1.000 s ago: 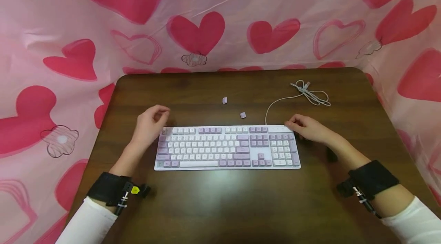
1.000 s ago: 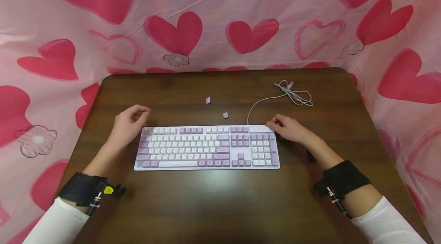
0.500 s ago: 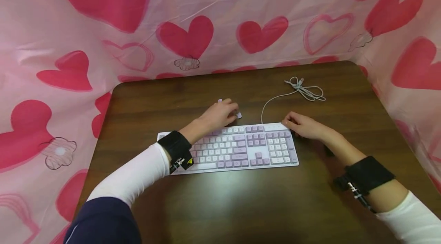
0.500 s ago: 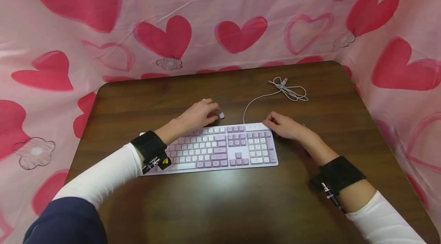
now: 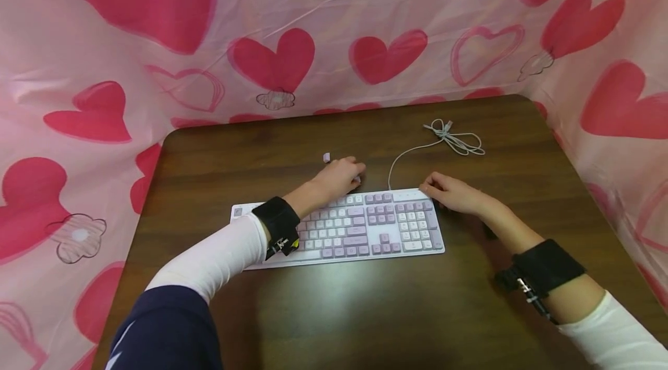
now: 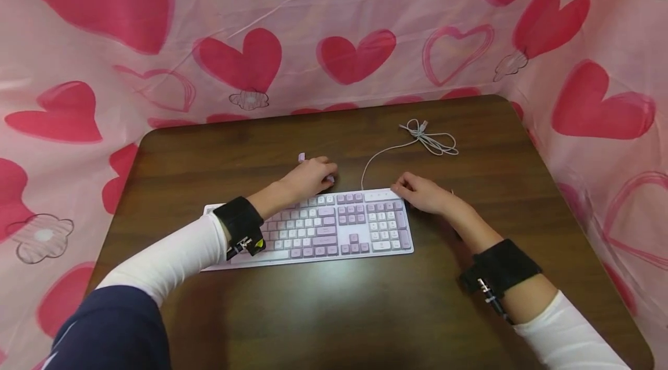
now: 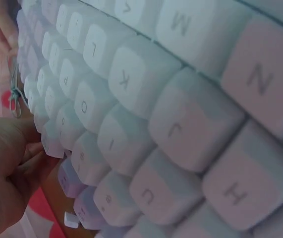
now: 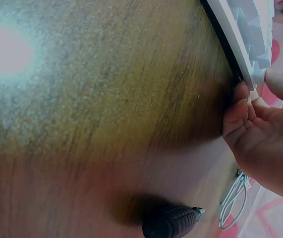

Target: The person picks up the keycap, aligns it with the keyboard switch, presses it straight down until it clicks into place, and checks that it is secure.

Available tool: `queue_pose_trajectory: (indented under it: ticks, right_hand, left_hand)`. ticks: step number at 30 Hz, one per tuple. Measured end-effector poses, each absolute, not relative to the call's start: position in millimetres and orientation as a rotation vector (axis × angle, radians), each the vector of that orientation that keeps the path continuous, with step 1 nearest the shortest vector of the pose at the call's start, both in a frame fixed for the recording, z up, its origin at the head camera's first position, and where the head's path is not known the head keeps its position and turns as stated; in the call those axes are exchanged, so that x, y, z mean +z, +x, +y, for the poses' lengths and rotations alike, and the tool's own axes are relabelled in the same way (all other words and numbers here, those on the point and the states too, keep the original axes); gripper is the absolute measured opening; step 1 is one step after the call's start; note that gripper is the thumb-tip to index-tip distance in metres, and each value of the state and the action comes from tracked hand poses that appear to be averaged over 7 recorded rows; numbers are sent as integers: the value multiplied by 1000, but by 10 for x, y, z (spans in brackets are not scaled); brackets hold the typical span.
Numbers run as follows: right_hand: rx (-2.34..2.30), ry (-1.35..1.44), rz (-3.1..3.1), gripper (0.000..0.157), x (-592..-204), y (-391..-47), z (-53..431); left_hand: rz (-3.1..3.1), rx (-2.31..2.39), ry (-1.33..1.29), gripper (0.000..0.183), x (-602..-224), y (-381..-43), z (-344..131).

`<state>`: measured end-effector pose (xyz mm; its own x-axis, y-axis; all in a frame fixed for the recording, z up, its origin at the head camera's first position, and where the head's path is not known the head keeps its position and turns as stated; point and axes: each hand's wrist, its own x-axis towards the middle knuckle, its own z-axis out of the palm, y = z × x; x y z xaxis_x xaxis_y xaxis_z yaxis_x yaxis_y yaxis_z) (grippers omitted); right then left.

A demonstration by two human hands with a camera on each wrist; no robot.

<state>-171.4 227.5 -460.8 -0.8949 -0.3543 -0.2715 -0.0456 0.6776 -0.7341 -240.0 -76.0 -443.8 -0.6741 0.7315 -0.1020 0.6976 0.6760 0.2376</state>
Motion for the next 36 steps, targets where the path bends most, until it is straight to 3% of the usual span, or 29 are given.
queue_pose_trajectory:
  ticks: [10, 18, 24, 36]
  right_hand:
    - [-1073, -345, 2487, 29, -4605, -1716, 2413]
    - [-998, -358, 2533, 33, -4516, -1750, 2633]
    - [-988, -346, 2540, 33, -4576, -1658, 2798]
    - [-1030, -314, 2543, 35, -4660, -1619, 2833]
  left_hand:
    - [2693, 550, 1067, 16, -4386, -2360, -1115]
    - [2832, 868, 898, 17, -4135, -2022, -1997]
    - [2863, 906, 710, 21, -4163, -1845, -2512]
    - [2770, 1019, 465, 22, -4421, -1989, -2906]
